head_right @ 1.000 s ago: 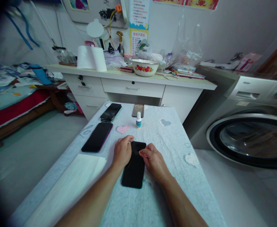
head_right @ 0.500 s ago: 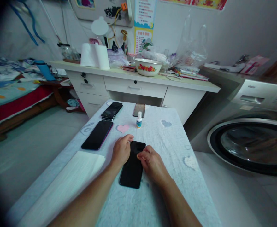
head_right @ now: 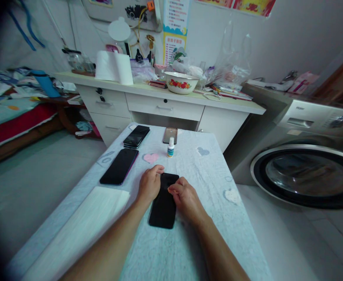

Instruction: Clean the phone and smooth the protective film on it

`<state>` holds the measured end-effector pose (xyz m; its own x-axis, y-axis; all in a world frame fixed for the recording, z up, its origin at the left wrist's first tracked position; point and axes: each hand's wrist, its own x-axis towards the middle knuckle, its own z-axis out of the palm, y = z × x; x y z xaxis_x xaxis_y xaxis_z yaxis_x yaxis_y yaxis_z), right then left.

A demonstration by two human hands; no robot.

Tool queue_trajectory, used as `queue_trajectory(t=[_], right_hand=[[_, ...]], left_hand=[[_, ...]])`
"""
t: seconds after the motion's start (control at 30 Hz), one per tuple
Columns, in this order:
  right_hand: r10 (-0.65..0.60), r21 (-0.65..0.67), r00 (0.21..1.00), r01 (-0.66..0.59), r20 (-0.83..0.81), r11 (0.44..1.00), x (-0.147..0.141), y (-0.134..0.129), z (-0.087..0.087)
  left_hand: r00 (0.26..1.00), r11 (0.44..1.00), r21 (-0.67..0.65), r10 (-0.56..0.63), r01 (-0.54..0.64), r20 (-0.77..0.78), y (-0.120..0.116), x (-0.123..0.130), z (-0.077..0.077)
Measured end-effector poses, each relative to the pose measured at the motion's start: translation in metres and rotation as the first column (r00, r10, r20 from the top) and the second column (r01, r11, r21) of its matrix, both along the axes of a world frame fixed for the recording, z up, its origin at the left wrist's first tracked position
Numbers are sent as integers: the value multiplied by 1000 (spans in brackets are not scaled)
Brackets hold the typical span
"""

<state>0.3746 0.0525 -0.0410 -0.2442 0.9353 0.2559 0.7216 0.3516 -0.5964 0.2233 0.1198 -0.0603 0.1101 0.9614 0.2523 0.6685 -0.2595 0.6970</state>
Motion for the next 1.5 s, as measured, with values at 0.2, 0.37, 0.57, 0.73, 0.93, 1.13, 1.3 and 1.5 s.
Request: queue_trajectory(t=[0.2,0.37,0.57,0.73,0.93,1.13,1.3,1.5], right_hand=[[245,-116,969,-239,38,964,-16,-22,20],[318,-144,946,-307,57,941,-17,-21,25],[91,-52,990,-86,105,995,2,16,10],[-115,41,989,111,97,993,14,33,-3],[-179,54,978,174,110,983,12,32,-7],[-27,11,989,26,142,1000,0,23,0],[146,-24,975,-144,165,989,-15,1,11],[225,-21,951,-226,212,974,-24,-19,18]], left_hand=[[1000,1000,-18,-5,5,9,1,-1,-1],[1000,1000,-8,-27,27,16,1,-2,-3],[998,999,-15,-51,52,24,4,-2,-5],[998,998,-13,-58,58,20,5,-3,-5],[998,998,-17,-57,57,22,6,-2,-5],[999,999,-23,-42,43,24,6,-1,-4],[996,1000,-19,1,1,90,7,-2,-2],[976,997,-54,70,-60,206,9,-5,-4]])
